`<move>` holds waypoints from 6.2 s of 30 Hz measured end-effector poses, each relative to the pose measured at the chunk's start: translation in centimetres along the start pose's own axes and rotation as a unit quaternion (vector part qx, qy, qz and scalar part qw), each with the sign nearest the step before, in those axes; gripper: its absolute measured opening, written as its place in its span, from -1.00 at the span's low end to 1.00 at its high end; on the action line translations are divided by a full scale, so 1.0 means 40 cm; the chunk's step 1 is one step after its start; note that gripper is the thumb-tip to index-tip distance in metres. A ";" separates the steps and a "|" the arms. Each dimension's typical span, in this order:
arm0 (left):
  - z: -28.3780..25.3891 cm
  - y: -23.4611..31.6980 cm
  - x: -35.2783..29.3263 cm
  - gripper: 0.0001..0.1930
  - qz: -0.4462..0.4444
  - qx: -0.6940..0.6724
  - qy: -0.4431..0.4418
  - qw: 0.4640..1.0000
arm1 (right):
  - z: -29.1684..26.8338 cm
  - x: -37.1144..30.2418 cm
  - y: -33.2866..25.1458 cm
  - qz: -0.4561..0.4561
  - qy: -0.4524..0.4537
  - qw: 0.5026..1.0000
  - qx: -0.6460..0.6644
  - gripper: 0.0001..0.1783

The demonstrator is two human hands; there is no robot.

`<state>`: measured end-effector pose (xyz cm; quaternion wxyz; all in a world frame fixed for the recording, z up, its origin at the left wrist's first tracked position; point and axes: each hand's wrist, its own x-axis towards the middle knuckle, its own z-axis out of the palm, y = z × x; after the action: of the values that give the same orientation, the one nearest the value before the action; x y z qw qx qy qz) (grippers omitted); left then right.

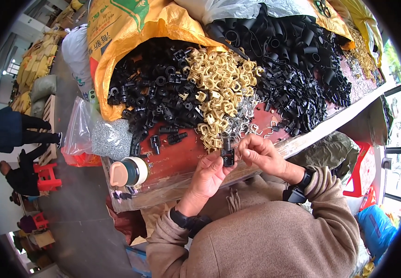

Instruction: The person assembles components by hand, picking up a black plastic housing and inserting a small metal clip and a tan plastic piece into it. They repeat this process, occasionally moving aside piles of parts to reach more components.

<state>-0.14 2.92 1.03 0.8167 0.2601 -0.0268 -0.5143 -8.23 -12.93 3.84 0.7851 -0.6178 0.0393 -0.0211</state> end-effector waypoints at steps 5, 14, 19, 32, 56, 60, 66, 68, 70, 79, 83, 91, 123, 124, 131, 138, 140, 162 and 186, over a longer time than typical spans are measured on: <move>-0.019 -0.002 -0.003 -0.66 -0.048 -0.009 -0.045 0.998 | -0.009 0.003 0.008 -0.031 -0.011 0.996 -0.077 -0.84; -0.006 0.000 -0.010 -0.71 -0.080 0.017 0.028 0.996 | -0.003 0.010 -0.010 -0.190 0.007 0.931 -0.312 -0.91; -0.009 0.000 -0.017 -0.72 -0.077 0.028 0.033 0.996 | 0.016 0.009 -0.010 -0.200 0.002 0.917 -0.346 -0.90; 0.011 -0.005 -0.018 -0.71 -0.050 0.194 0.058 0.978 | 0.018 -0.018 -0.007 -0.265 -0.013 0.810 -0.523 -0.85; -0.015 0.039 -0.061 -0.77 -0.064 0.234 0.059 0.968 | -0.009 0.051 0.048 0.004 -0.137 0.968 -0.210 -0.74; -0.070 0.072 -0.068 -0.79 0.007 0.149 0.192 0.970 | -0.002 0.089 0.073 -0.137 -0.173 0.869 -0.443 -0.75; -0.082 0.037 -0.040 -0.82 -0.028 0.060 0.180 0.981 | -0.012 0.105 0.114 -0.149 -0.118 0.772 -0.607 -0.81; -0.082 0.035 -0.032 -0.82 -0.032 0.048 0.174 0.983 | -0.021 0.100 0.086 -0.069 -0.110 0.849 -0.513 -0.82; -0.082 0.033 -0.026 -0.82 -0.038 0.012 0.153 0.987 | -0.024 0.097 0.053 0.095 -0.088 0.948 -0.291 -0.82; -0.045 0.009 0.009 -0.81 -0.027 -0.029 0.057 0.998 | -0.063 0.074 0.080 0.122 -0.137 0.982 0.049 -0.75; -0.036 0.003 0.016 -0.79 -0.041 -0.031 0.057 0.997 | -0.051 0.074 0.075 0.109 -0.137 0.985 0.011 -0.77; -0.048 -0.002 0.011 -0.79 -0.042 -0.019 0.059 0.997 | -0.042 0.050 0.065 -0.054 -0.075 0.954 -0.286 -0.77; -0.035 -0.009 -0.013 -0.77 -0.057 0.010 0.052 0.997 | 0.006 0.038 -0.015 0.042 -0.061 0.996 -0.052 -0.83; -0.034 -0.010 -0.013 -0.77 -0.058 0.010 0.052 0.997 | 0.010 0.033 -0.006 0.046 -0.040 0.997 -0.037 -0.84; -0.020 -0.018 -0.012 -0.75 -0.058 0.065 0.088 0.992 | 0.012 0.010 0.045 0.060 0.037 0.997 -0.042 -0.86; 0.007 -0.001 0.002 -0.79 -0.087 0.130 0.107 0.982 | 0.000 -0.002 0.062 0.054 0.077 0.996 0.005 -0.83; 0.004 0.014 0.003 -0.80 -0.093 0.140 0.097 0.981 | -0.058 -0.016 0.028 -0.002 0.087 0.964 -0.250 -0.86; 0.000 -0.004 0.024 -0.77 -0.099 0.107 0.111 0.983 | -0.198 -0.020 0.037 0.152 0.165 0.974 0.041 -0.81; 0.025 -0.026 0.022 -0.76 -0.059 0.069 0.107 0.990 | -0.008 -0.017 -0.007 0.011 0.008 0.989 -0.149 -0.62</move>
<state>-0.88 1.43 1.22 0.7633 0.3704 0.0405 -0.5278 -8.95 -13.25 4.05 0.6838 -0.7275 0.0549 -0.0112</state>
